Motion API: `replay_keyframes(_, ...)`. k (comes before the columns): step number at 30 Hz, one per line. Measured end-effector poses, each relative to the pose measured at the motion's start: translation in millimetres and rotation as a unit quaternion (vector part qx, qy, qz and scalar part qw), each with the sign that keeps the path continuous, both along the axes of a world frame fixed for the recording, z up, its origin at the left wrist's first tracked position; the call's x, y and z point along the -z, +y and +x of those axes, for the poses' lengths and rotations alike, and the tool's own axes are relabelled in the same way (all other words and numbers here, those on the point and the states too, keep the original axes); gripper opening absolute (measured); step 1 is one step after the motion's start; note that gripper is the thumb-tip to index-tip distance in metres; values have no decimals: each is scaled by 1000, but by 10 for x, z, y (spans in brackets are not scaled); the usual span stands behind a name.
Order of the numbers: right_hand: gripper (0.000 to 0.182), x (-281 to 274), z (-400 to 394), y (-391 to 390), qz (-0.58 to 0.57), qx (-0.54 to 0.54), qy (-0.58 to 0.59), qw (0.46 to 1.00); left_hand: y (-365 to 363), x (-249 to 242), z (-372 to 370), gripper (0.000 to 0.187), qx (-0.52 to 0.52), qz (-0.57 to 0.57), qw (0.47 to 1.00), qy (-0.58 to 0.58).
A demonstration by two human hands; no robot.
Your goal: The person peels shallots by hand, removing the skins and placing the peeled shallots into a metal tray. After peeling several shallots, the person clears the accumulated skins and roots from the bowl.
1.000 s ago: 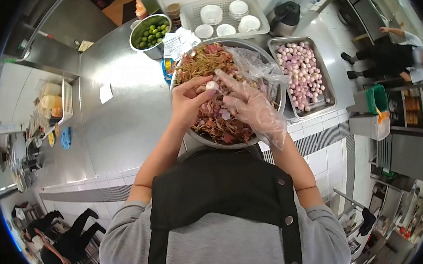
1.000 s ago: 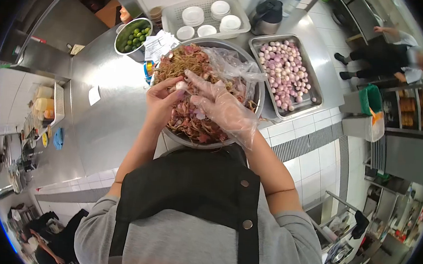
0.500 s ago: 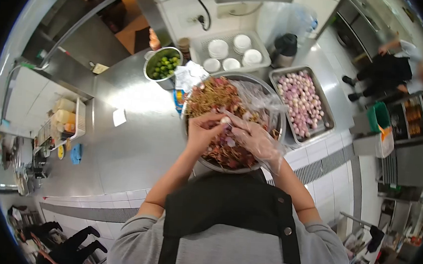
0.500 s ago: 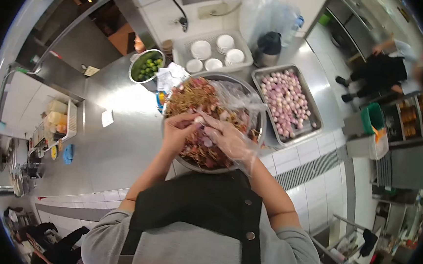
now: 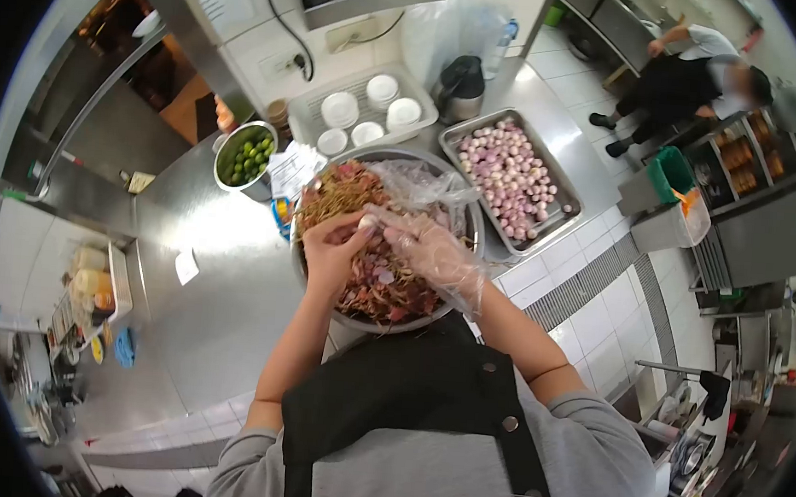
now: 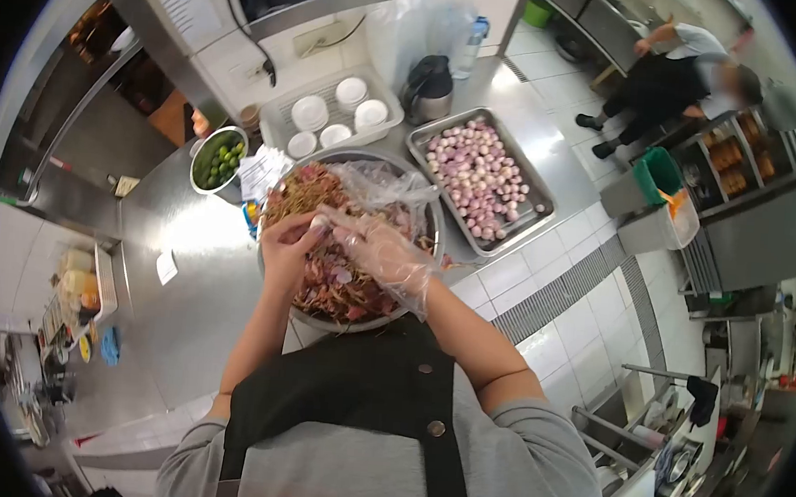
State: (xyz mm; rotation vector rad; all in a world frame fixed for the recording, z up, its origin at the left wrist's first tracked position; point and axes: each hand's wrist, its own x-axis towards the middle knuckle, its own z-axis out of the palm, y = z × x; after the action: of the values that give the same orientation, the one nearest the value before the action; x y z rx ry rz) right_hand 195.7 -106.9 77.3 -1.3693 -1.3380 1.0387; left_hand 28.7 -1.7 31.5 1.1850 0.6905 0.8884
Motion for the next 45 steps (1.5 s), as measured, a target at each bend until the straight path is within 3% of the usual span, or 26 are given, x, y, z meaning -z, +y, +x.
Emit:
replay_keyframes(3,44,-17,19,-26,-86,-14,84,993,-17,85,-41,29,15,-2,1000,0)
replay_keyframes(4,42,-95,36,-27,-53,-24,2,998,-22,108,-52,29,13,-13,1000,-7)
replay_keyframes(5,42,-81,49,-15,-48,-13,-2,999,-26,105,-59,29,11,-25,1000,-13)
replay_keyframes(7,43,-53,28,-14,-137,-37,251,957,-33,83,-78,30,25,-24,999,-22)
replay_keyframes(12,41,-120,-71,3,-163,36,404,899,-42,28,-89,32,38,17,998,-55)
replay_keyframes(16,41,-3,-79,50,-89,22,339,936,-15,13,-36,34,11,-17,997,-79)
replay_keyframes(18,43,-107,-99,11,-46,33,137,989,-48,1,-55,33,-1,-31,997,-70)
replay_keyframes(21,44,-51,-78,31,2,-2,52,999,-37,57,-44,31,-22,-50,997,-50)
replay_keyframes(22,43,-112,-71,13,25,11,-53,998,-19,75,-24,30,-32,-57,997,-36)
replay_keyframes(26,42,5,-65,25,5,26,22,999,-23,133,-125,29,-8,-79,996,-46)
replay_keyframes(29,41,103,-69,54,17,73,-13,997,-20,151,-87,27,-14,-87,991,-97)
replay_keyframes(30,40,111,-62,77,-52,66,58,995,-17,153,-76,26,-16,-79,990,-112)
replay_keyframes(31,40,107,-70,72,-55,64,57,995,-22,159,-82,25,-18,-72,989,-125)
replay_keyframes(37,42,-22,-64,32,-14,59,56,997,24,174,-78,27,-47,-88,986,-135)
replay_keyframes(43,43,-103,-71,55,20,12,-79,997,16,259,-92,23,-49,-81,988,-119)
replay_keyframes(45,44,-117,-66,43,14,4,-66,998,37,334,-133,26,-53,-82,988,-117)
